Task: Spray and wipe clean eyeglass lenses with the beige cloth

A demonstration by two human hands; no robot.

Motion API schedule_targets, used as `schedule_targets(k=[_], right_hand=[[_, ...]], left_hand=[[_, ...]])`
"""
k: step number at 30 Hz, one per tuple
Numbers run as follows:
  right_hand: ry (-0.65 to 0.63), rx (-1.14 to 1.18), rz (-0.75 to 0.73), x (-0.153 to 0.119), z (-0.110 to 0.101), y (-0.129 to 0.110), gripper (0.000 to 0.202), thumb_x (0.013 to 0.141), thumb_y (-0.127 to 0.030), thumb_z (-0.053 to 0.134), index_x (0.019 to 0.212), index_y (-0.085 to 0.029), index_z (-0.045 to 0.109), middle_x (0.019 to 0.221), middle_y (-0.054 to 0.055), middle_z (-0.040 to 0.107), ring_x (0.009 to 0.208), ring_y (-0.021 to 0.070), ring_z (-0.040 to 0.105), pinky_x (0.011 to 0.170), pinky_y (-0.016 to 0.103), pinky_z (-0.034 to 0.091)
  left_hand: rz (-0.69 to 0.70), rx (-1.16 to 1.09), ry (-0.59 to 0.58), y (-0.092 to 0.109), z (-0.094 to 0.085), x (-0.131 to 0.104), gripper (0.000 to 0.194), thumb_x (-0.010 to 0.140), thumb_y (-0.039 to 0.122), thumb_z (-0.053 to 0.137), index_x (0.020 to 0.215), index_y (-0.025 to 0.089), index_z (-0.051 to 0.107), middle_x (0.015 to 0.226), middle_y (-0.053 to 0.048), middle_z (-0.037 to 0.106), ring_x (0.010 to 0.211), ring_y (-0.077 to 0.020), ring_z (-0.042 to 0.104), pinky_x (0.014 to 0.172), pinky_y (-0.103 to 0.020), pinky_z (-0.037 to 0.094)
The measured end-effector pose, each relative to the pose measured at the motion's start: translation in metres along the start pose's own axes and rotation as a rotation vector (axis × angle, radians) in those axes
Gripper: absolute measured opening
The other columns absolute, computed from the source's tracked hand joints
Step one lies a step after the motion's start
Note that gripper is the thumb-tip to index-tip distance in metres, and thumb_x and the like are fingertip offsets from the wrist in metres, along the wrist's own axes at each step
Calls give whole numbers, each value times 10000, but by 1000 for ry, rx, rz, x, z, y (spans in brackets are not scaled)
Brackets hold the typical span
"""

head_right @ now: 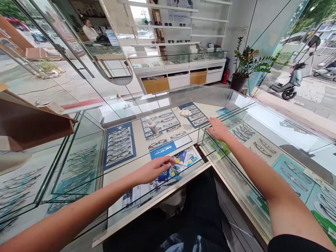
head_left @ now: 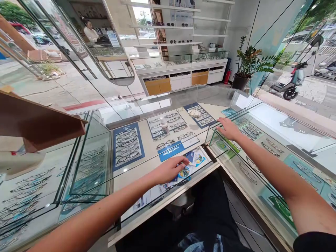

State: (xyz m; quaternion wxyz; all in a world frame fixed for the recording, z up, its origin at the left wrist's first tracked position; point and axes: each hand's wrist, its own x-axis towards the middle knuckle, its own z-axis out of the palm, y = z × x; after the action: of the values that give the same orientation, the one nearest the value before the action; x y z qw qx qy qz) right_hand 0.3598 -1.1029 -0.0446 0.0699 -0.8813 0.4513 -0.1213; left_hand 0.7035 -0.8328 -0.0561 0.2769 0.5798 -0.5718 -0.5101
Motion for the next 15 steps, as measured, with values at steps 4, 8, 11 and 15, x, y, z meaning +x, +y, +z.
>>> schedule_targets(k=[4,8,11,15], right_hand=[[19,28,12,-2,0,-5,616,1098,-459,478,1600,-114,570,1731,204,513,1611,374,455,1341,571,357],[24,47,32,-1,1,-6,605,1089,-430,500,1598,-111,573,1727,203,515,1604,369,459,1340,551,355],[26,61,38,-2,0,-8,594,1090,-424,520,1594,-116,577,1719,207,520,1597,372,460,1327,563,370],[107,104,-47,-9,-2,-36,429,1070,-339,590,1427,-138,718,1556,228,649,1453,385,585,1238,593,473]], left_hand=[[164,583,111,-16,32,96,403,1076,387,503,1420,276,682,1517,-79,706,1409,-294,645,1220,-413,501],[173,674,260,-39,46,183,438,1058,342,519,1466,230,637,1594,-139,634,1496,-333,564,1279,-499,441],[200,712,379,-43,47,247,431,1035,309,561,1448,210,638,1619,-167,597,1546,-358,504,1312,-544,385],[240,725,499,-37,46,318,443,1069,330,535,1470,163,620,1691,-211,512,1594,-417,424,1330,-594,319]])
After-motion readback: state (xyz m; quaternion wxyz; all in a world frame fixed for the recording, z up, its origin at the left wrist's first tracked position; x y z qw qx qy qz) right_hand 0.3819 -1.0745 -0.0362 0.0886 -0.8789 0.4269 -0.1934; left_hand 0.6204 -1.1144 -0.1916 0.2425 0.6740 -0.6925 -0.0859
